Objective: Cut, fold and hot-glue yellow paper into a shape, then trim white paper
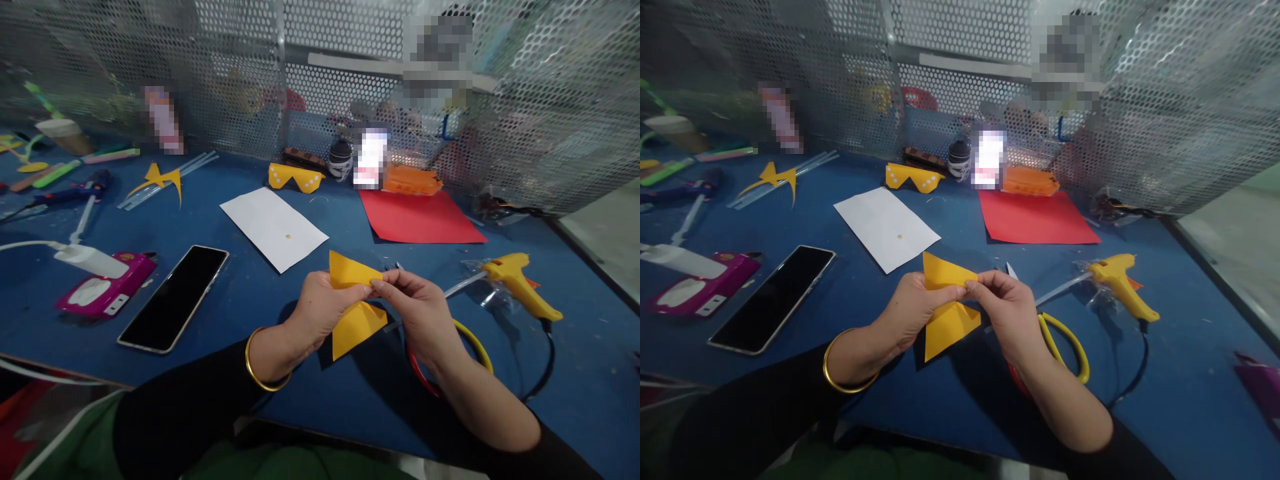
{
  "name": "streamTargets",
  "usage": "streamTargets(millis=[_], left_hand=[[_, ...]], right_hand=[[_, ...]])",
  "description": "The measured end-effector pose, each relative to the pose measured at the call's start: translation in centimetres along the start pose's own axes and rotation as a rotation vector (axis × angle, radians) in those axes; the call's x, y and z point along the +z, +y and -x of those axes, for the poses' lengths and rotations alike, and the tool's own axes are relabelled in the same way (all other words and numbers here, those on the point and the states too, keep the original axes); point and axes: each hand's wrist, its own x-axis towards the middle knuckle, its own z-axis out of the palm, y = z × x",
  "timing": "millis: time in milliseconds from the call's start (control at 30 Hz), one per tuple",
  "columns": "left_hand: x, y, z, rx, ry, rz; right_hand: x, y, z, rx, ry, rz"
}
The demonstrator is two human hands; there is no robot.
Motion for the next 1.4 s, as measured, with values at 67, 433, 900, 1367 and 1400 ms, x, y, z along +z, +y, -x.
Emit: streamTargets(millis=[67, 433, 900, 1367, 1400], left_hand=[[0.0, 0.2, 0.1, -0.006, -0.006, 0.004], [0.1, -0.1, -0.1, -0.027, 0.043, -0.080], [0.3, 0.8, 0.5, -0.088, 0.022, -0.046], [0.2, 0.4, 0.3, -0.096, -0.005, -0.052], [0.2, 0.3, 0.3, -0.104, -0.008, -0.046]], right_hand=[[-0.2, 0.1, -0.1, -0.013, -0.023, 0.009], [-0.5, 0.0, -0.2, -0.071, -0.030, 0.132], [-1.3, -0.3, -0.6, -0.145, 0.017, 0.165], [-0.7, 0.1, -0.3, -0.239, 0.092, 0.291], [-0.9, 0.0, -0.4, -0.249, 0.120, 0.258]])
